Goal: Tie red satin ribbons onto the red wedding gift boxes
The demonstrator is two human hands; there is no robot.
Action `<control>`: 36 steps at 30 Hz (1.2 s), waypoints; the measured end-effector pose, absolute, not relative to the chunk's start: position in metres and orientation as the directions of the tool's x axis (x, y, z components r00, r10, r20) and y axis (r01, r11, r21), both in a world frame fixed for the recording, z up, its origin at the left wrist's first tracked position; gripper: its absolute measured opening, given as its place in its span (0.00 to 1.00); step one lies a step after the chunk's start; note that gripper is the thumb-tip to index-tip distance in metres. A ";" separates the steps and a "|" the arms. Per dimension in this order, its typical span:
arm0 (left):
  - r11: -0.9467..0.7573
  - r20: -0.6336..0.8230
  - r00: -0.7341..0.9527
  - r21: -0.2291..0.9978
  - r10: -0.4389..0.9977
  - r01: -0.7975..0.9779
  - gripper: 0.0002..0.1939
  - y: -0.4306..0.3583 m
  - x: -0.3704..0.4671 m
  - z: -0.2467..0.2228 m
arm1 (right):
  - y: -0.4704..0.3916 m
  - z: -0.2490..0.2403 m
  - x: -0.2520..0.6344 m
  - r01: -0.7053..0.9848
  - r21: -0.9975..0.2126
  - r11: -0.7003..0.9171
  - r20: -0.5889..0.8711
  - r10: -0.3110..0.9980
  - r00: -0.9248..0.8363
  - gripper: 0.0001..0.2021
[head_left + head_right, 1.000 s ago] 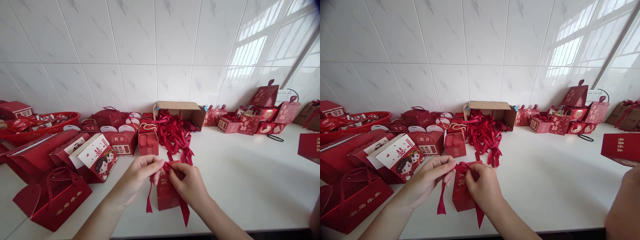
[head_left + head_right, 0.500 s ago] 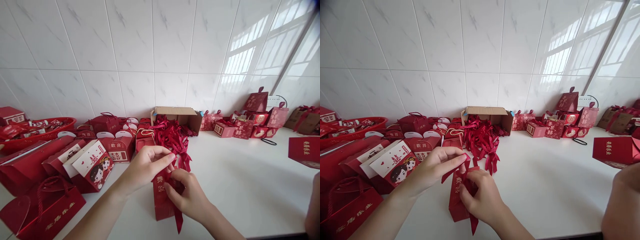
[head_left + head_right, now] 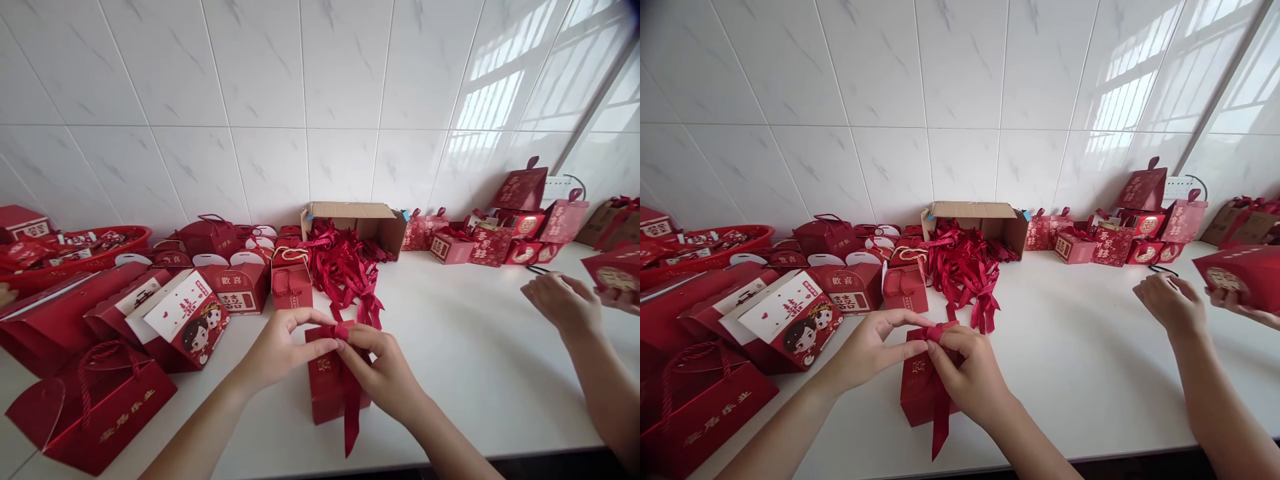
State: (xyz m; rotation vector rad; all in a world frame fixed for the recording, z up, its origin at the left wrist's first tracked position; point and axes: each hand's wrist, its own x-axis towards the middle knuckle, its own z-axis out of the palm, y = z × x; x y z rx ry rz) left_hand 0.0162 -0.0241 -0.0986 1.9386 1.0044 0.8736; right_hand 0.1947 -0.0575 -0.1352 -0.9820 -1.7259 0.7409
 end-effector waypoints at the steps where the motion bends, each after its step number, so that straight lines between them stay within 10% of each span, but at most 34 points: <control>1: -0.402 0.253 0.416 0.857 0.873 0.322 0.09 -0.027 0.016 -0.102 | -0.058 -0.134 0.194 0.267 -0.834 0.483 0.447 0.875 -0.187 0.17; 14: -0.338 0.210 0.430 0.908 0.878 0.248 0.09 -0.046 0.021 -0.113 | -0.059 -0.143 0.193 0.133 -0.924 0.357 0.357 0.934 -0.025 0.10; 36: -0.513 0.477 0.190 0.809 0.858 0.286 0.04 -0.039 0.038 -0.144 | -0.059 -0.153 0.196 0.462 -0.727 0.508 0.568 0.823 -0.012 0.06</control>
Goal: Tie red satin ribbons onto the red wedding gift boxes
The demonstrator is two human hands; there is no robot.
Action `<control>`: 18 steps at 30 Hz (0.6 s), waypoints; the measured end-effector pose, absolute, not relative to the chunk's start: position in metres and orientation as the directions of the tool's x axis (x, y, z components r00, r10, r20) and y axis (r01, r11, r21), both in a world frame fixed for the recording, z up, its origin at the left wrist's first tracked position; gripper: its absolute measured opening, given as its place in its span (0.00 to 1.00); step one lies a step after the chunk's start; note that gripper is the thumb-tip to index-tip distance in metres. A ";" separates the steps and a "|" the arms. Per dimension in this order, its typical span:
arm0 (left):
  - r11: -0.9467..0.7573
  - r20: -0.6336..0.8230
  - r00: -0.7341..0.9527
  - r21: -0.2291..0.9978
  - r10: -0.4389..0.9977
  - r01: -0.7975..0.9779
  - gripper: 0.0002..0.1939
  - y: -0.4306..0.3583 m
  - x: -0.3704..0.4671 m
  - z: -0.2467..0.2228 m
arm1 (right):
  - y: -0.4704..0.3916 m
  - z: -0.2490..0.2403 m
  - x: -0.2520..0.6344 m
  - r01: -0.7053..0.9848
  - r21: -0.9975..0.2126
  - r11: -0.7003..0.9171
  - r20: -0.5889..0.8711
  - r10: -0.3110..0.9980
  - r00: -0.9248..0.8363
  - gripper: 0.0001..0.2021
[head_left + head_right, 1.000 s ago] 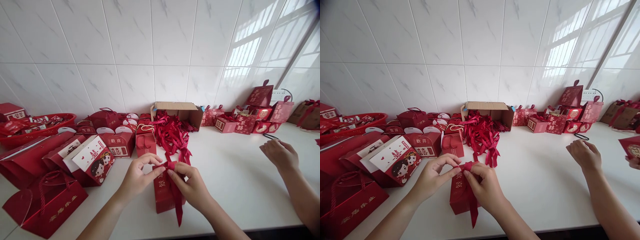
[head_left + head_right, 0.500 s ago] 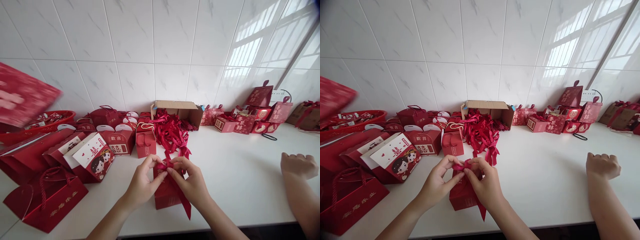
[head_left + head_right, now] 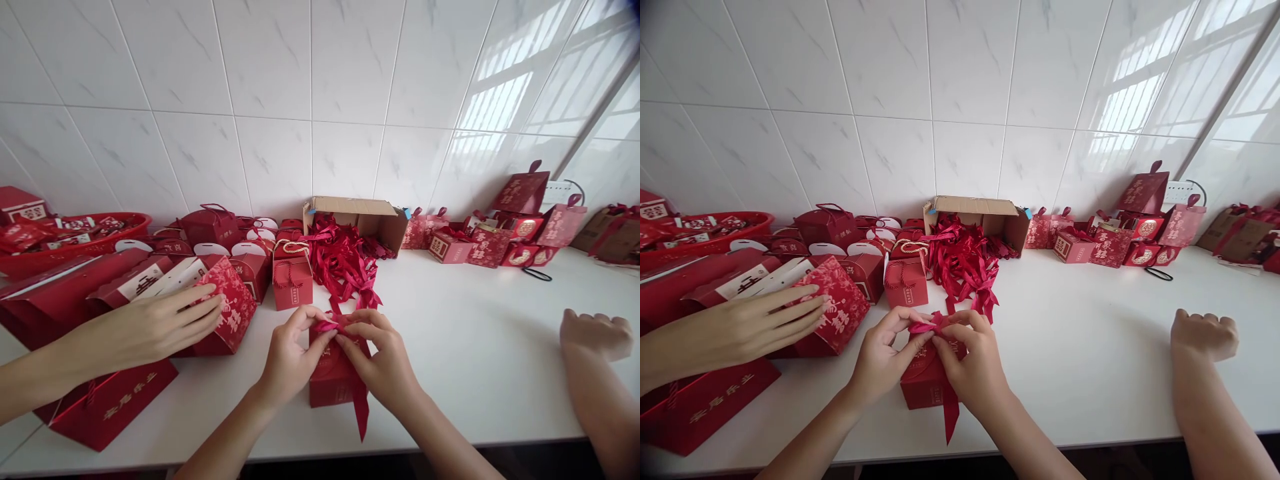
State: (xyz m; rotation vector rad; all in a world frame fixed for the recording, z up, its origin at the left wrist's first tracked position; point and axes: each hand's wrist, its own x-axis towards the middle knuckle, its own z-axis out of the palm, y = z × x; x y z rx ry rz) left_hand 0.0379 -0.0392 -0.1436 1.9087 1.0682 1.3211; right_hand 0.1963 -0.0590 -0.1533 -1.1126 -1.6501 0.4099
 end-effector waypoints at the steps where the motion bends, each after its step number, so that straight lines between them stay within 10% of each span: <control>1: -0.517 0.479 0.195 0.806 0.856 0.288 0.04 -0.039 0.038 -0.143 | -0.059 -0.153 0.196 0.454 -0.726 0.516 0.571 0.821 -0.019 0.05; 18: -0.466 0.417 0.224 0.847 0.881 0.255 0.07 -0.042 0.037 -0.136 | -0.065 -0.143 0.193 0.809 -0.251 0.531 0.790 0.596 -0.146 0.06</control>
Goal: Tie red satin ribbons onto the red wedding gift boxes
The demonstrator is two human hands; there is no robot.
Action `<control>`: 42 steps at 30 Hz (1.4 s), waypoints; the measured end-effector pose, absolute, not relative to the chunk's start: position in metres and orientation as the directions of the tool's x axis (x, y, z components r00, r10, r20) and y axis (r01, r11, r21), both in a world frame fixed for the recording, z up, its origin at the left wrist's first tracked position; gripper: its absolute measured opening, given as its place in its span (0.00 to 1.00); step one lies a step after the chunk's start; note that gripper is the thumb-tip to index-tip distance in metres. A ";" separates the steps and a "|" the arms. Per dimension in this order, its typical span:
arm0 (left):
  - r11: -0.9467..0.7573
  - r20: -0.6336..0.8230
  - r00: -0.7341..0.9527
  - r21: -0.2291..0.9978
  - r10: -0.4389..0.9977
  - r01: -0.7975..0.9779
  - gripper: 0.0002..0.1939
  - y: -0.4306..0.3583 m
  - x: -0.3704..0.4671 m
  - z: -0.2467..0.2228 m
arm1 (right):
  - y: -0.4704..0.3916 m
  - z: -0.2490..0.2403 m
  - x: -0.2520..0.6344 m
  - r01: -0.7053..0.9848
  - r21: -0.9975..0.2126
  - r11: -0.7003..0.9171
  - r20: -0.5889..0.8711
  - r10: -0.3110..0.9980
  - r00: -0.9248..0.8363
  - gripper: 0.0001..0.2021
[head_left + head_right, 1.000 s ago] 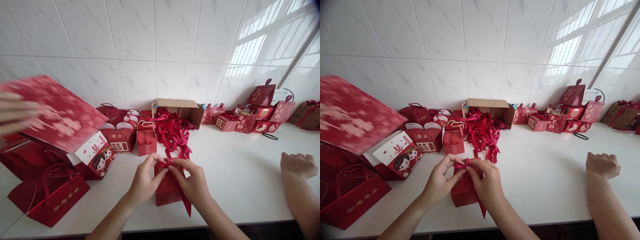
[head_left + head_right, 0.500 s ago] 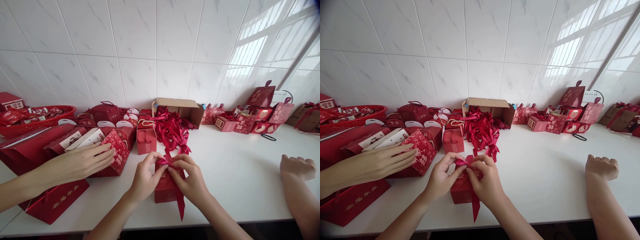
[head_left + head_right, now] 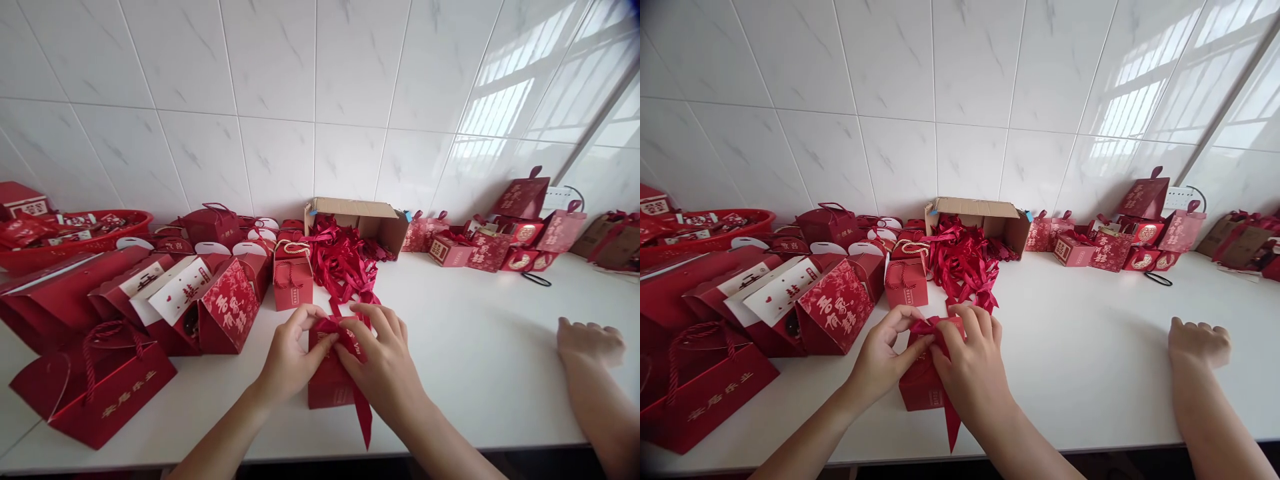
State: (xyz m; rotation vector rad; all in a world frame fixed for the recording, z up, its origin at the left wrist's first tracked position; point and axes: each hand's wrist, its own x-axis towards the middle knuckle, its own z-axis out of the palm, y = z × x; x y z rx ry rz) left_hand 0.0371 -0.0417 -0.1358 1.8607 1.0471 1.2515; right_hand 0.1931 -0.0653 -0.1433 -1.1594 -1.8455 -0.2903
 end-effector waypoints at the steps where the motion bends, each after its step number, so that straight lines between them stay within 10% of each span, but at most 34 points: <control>1: -0.471 0.418 0.235 0.843 0.878 0.261 0.07 -0.042 0.037 -0.135 | -0.065 -0.142 0.194 0.817 -0.243 0.523 0.784 0.602 -0.152 0.06; 9: -0.496 0.421 0.286 0.819 0.861 0.287 0.07 -0.041 0.036 -0.129 | -0.061 -0.137 0.197 0.818 -0.248 0.520 0.746 0.641 -0.182 0.05; 42: -0.630 0.485 0.407 0.652 0.774 0.421 0.20 -0.037 0.032 -0.135 | -0.047 -0.135 0.207 0.245 -0.957 0.155 0.120 0.981 -0.150 0.12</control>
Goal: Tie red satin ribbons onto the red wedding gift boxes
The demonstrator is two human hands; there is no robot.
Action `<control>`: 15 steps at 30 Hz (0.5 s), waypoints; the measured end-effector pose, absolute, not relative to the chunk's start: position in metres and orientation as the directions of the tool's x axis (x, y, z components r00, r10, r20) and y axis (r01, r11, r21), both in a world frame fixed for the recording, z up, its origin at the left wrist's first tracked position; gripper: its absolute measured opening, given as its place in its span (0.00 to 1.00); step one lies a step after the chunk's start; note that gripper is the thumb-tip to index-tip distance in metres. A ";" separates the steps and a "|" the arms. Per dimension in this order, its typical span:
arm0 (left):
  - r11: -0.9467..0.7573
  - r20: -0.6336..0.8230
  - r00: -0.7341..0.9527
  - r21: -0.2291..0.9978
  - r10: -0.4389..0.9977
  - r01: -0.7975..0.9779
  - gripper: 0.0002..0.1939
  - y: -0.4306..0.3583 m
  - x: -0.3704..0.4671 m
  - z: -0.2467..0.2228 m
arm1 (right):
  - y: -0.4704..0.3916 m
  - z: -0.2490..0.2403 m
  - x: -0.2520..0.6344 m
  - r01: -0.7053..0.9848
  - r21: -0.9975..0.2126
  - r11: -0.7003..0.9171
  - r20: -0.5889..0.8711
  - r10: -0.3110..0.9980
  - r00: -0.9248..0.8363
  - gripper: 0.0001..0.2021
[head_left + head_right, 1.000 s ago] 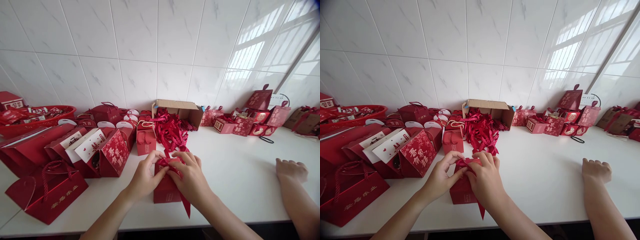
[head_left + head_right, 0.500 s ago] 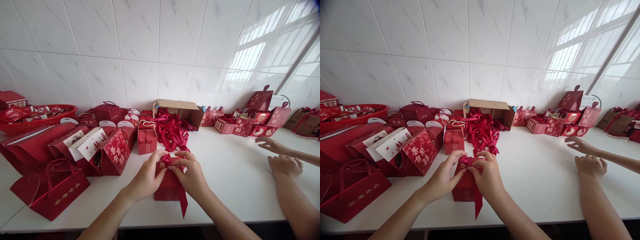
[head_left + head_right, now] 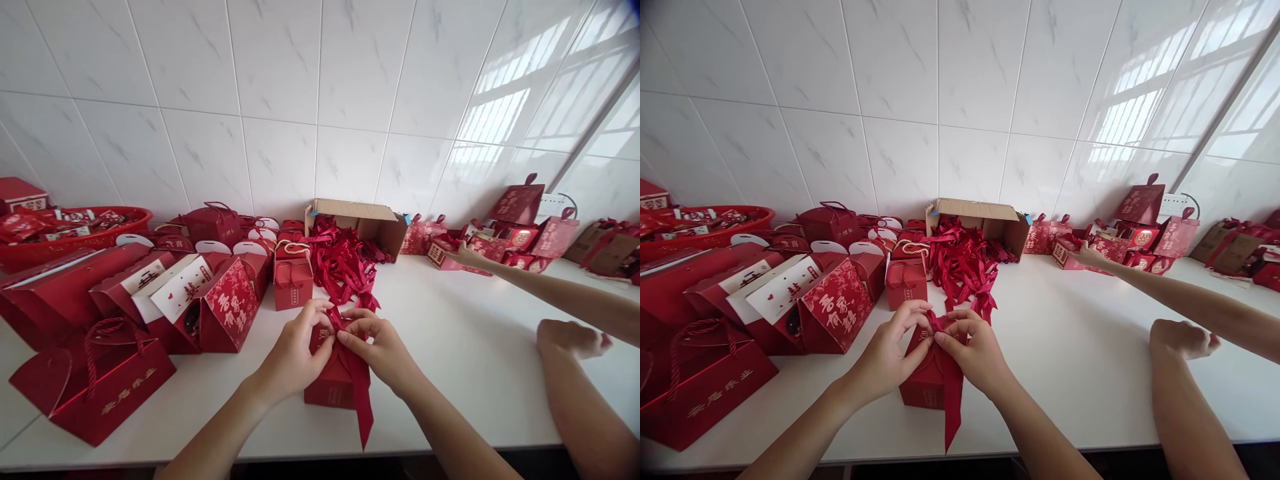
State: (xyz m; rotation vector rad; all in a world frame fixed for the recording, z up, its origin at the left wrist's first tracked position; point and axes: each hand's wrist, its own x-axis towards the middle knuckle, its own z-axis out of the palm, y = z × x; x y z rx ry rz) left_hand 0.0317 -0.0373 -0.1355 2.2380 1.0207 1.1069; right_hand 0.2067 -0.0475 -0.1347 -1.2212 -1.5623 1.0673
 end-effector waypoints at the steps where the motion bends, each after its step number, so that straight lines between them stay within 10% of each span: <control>1: -0.631 0.483 0.410 0.650 0.773 0.424 0.20 -0.037 0.032 -0.135 | -0.048 -0.135 0.207 0.237 -0.961 0.146 0.110 0.981 -0.158 0.12; 11: -0.648 0.521 0.387 0.641 0.761 0.411 0.22 -0.032 0.036 -0.143 | -0.049 -0.136 0.208 0.051 -0.996 0.067 0.049 0.955 -0.291 0.16; 15: -0.652 0.581 0.311 0.587 0.752 0.481 0.06 -0.037 0.033 -0.137 | -0.050 -0.140 0.208 0.017 -0.999 0.046 0.041 0.978 -0.206 0.18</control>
